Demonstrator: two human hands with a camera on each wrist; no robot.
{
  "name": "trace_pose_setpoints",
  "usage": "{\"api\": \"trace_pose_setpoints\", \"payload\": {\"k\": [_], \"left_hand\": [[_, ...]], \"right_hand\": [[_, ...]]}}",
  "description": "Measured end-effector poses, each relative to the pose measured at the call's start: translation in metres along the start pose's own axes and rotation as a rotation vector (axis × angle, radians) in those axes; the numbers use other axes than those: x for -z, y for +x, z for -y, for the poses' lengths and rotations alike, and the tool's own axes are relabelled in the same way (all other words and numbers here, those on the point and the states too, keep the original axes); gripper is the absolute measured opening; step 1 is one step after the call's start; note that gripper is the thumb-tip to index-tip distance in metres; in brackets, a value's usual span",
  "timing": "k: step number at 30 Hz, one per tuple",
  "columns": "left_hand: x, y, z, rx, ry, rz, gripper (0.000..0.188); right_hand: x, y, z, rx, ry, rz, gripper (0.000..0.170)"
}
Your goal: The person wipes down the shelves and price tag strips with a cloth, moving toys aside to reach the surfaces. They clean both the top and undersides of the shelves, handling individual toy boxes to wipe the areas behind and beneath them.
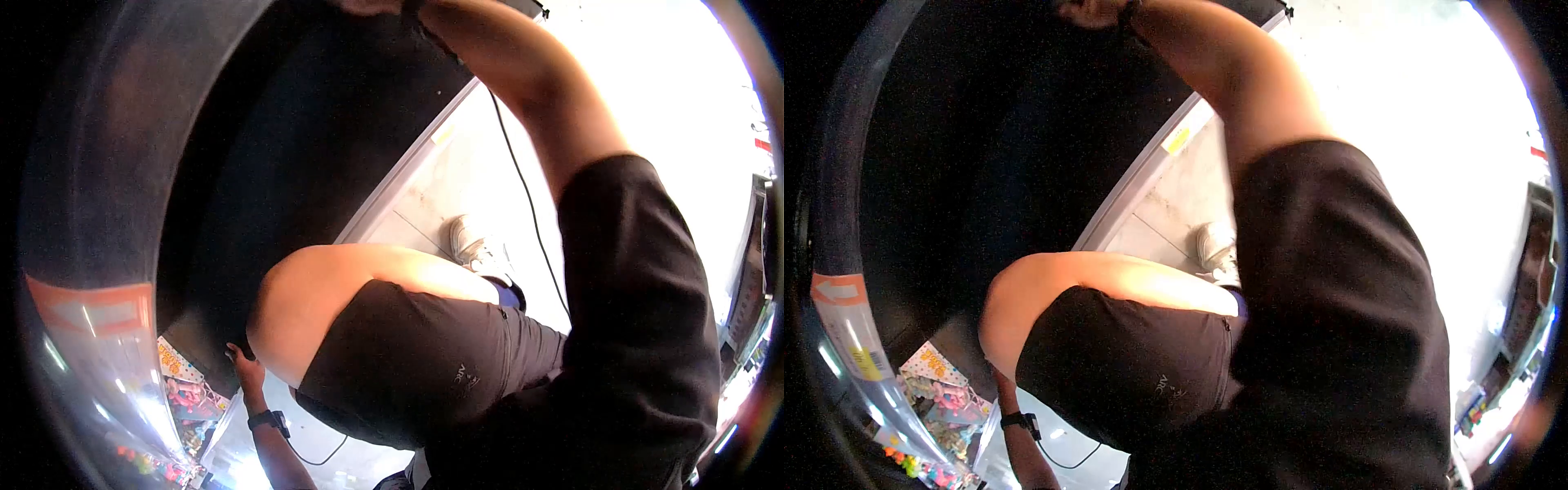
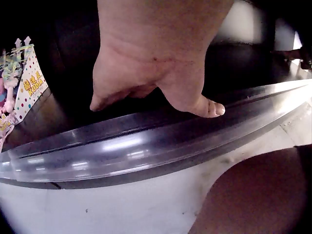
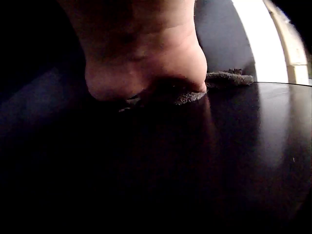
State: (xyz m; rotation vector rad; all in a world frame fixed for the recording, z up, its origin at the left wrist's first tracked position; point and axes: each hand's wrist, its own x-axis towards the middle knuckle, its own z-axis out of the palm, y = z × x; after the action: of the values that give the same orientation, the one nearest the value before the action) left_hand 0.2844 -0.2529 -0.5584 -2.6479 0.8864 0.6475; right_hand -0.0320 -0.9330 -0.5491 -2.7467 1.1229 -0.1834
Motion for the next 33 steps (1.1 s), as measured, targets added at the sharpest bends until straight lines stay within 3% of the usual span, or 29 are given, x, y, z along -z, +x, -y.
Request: {"api": "trace_pose_setpoints", "payload": {"k": [2,3,4,5,6,8,9,11,12,13,14,15,16,18,20,22,24,27,31,33], "left_hand": [[0.004,-0.003,-0.003,-0.001,0.053,0.006,0.098],[0.008,-0.002,-0.009,-0.010,0.049,0.007,0.098],[0.012,-0.004,-0.017,0.023,0.016,0.020,0.097],[0.013,-0.009,-0.022,0.050,-0.005,0.028,0.097],[0.006,-0.007,-0.014,0.044,-0.009,0.025,0.097],[-0.007,0.003,0.014,0.005,-0.058,-0.025,0.096],[-0.001,0.002,0.009,0.018,0.011,0.030,0.093],[-0.019,0.013,0.034,-0.003,-0.016,0.006,0.091],[-0.025,0.015,0.049,-0.018,-0.044,-0.020,0.089],[-0.026,0.015,0.056,-0.027,-0.042,-0.016,0.089],[-0.027,0.017,0.061,-0.043,0.001,-0.013,0.088],[-0.031,0.024,0.062,-0.062,0.041,-0.015,0.088],[-0.034,0.029,0.062,-0.080,0.081,-0.015,0.087],[-0.035,0.026,0.070,-0.104,0.186,0.013,0.086],[-0.010,0.015,0.030,-0.106,0.038,0.071,0.087],[0.012,0.004,-0.013,-0.109,-0.129,0.097,0.089],[0.017,-0.003,-0.025,0.063,-0.132,0.024,0.092],[0.011,0.003,-0.001,0.066,-0.126,0.055,0.098],[0.010,0.007,-0.003,0.117,-0.297,0.132,0.105],[0.028,-0.009,-0.038,0.143,-0.055,0.001,0.107]], "right_hand": [[0.002,-0.028,0.046,0.005,0.358,0.023,0.038],[-0.106,0.028,0.040,0.135,0.223,0.169,0.038],[-0.034,-0.032,0.089,0.353,0.200,0.159,0.038],[-0.023,-0.058,0.118,0.781,-0.200,0.212,0.039],[-0.012,-0.074,0.142,0.979,-0.205,0.374,0.042],[-0.046,-0.090,0.190,1.139,0.135,0.146,0.044],[-0.040,-0.084,0.189,1.132,0.133,0.140,0.044],[-0.011,-0.074,0.182,0.943,0.174,0.382,0.047],[-0.010,-0.051,0.169,0.829,0.338,0.474,0.048],[0.017,-0.044,0.141,0.540,0.544,0.649,0.045],[0.035,-0.039,0.114,0.197,0.713,0.559,0.040],[-0.003,0.004,0.082,0.249,0.258,0.355,0.039],[-0.046,0.035,0.033,0.190,0.018,0.042,0.042],[-0.012,0.010,-0.033,-0.230,-0.085,0.061,0.048],[-0.006,-0.031,-0.094,0.073,-0.022,-0.031,0.051],[-0.043,-0.057,-0.125,-0.115,-0.216,-0.180,0.057],[-0.003,-0.124,-0.113,-0.291,-0.157,0.098,0.068],[0.030,-0.191,-0.110,-0.295,-0.196,0.179,0.072],[0.038,-0.172,-0.115,-0.260,-0.132,0.253,0.066],[0.037,-0.141,-0.124,-0.252,-0.084,0.260,0.064]]}}
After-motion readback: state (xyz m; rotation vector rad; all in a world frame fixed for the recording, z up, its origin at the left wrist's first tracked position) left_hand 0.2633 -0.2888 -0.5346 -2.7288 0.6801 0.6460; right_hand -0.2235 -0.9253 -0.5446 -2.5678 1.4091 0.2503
